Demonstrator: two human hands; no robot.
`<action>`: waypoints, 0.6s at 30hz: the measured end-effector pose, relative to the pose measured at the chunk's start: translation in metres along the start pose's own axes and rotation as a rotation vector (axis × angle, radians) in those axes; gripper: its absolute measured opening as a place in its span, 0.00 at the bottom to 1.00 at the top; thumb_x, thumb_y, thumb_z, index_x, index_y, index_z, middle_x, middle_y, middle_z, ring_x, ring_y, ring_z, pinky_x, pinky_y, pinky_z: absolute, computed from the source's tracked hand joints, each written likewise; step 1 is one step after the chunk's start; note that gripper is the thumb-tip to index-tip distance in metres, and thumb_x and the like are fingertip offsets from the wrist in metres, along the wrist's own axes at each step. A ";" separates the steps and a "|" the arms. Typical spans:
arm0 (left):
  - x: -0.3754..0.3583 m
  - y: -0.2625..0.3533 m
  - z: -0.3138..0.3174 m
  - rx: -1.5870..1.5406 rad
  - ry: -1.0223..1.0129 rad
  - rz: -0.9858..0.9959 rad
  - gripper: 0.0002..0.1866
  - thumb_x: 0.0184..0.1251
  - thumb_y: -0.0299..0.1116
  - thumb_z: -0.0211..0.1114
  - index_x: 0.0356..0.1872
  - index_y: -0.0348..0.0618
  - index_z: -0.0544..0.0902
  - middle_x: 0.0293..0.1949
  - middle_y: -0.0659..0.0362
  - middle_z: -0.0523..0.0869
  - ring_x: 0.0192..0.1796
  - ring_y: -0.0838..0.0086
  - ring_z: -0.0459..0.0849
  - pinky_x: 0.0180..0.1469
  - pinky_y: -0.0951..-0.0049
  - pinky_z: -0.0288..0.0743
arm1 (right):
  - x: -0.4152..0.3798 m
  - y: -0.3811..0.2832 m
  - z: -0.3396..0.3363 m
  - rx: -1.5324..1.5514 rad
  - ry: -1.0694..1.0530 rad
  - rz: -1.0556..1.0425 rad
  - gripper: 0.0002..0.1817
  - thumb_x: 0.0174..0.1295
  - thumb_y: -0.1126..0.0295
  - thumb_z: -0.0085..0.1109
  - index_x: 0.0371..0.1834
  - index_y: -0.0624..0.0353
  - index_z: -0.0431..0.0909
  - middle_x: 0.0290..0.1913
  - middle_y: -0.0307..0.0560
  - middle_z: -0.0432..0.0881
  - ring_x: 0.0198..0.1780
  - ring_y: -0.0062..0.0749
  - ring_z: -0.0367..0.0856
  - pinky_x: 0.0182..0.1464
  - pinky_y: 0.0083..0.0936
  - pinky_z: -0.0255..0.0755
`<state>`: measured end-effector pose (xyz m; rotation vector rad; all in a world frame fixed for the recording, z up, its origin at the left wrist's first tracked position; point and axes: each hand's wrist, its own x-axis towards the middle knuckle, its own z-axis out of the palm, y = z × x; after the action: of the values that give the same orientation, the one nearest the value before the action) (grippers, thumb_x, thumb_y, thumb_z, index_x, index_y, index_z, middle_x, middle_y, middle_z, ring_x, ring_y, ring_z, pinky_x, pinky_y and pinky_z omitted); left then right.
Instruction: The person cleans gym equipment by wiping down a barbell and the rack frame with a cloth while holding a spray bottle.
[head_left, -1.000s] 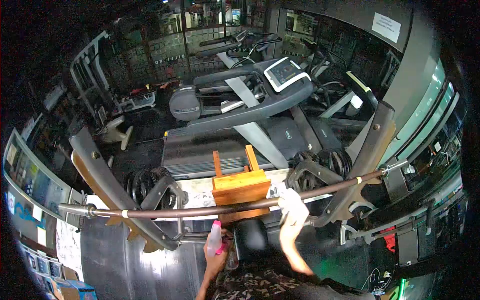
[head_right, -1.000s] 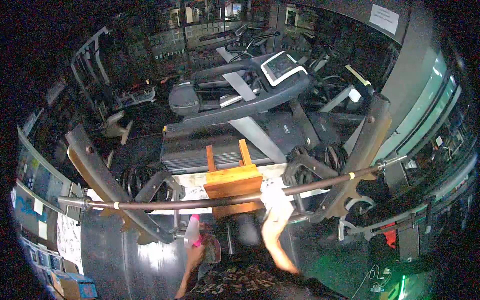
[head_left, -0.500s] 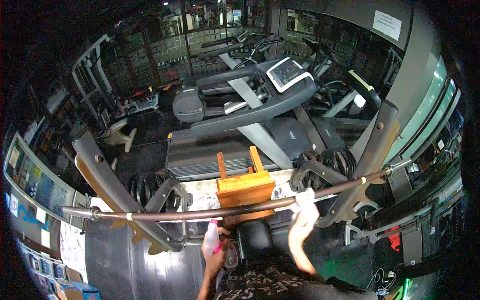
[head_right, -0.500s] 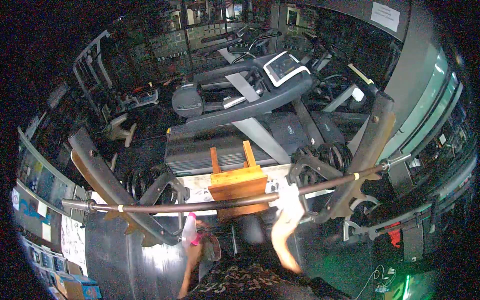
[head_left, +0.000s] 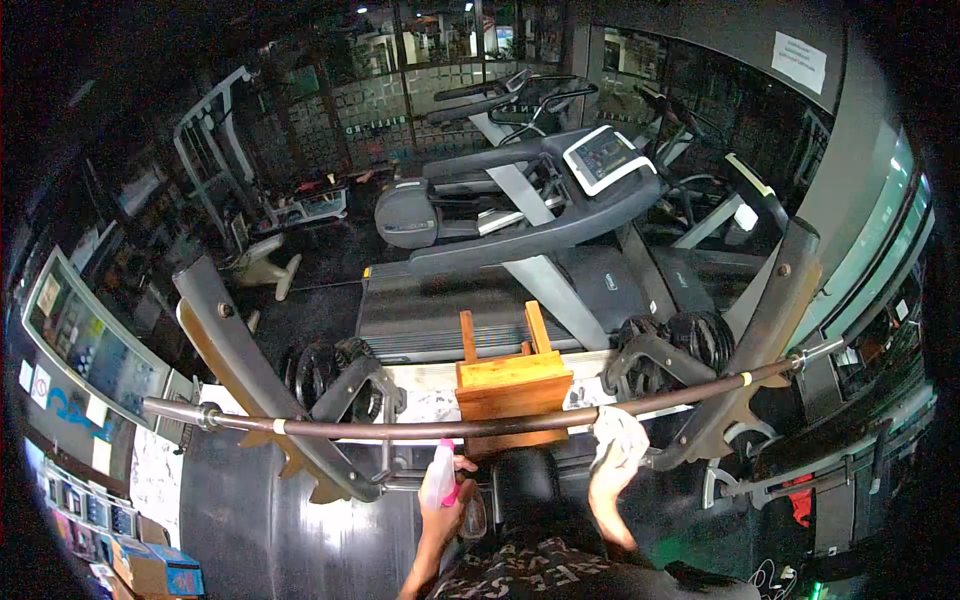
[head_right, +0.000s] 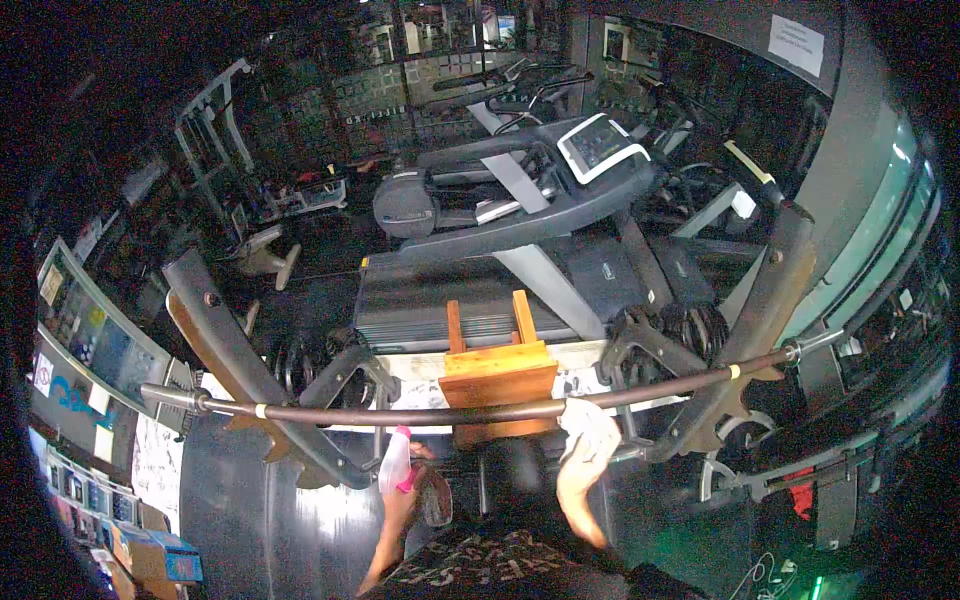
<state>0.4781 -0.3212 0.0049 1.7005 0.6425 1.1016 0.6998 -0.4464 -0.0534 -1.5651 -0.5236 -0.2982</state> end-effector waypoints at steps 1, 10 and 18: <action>0.001 0.003 0.002 0.001 0.000 -0.001 0.24 0.52 0.12 0.64 0.52 0.39 0.75 0.41 0.58 0.83 0.42 0.77 0.81 0.41 0.79 0.75 | 0.005 -0.012 0.008 0.036 -0.046 -0.019 0.19 0.69 0.68 0.49 0.58 0.67 0.62 0.54 0.56 0.74 0.55 0.41 0.73 0.61 0.34 0.64; 0.011 0.020 0.015 -0.018 -0.058 0.019 0.25 0.52 0.13 0.63 0.54 0.37 0.74 0.41 0.59 0.82 0.34 0.82 0.76 0.39 0.81 0.73 | -0.026 -0.023 -0.005 0.106 -0.330 -0.035 0.13 0.63 0.74 0.50 0.49 0.66 0.75 0.50 0.53 0.77 0.53 0.38 0.75 0.60 0.32 0.65; 0.010 0.000 0.003 0.018 -0.061 0.000 0.37 0.53 0.08 0.57 0.68 0.38 0.64 0.43 0.57 0.79 0.36 0.79 0.78 0.36 0.83 0.72 | 0.032 -0.061 0.015 -0.342 -0.107 -0.264 0.12 0.64 0.70 0.52 0.47 0.63 0.78 0.46 0.54 0.78 0.54 0.46 0.71 0.58 0.39 0.63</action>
<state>0.4853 -0.3146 0.0080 1.7426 0.6158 1.0424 0.6954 -0.4272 0.0142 -1.8508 -0.7972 -0.5282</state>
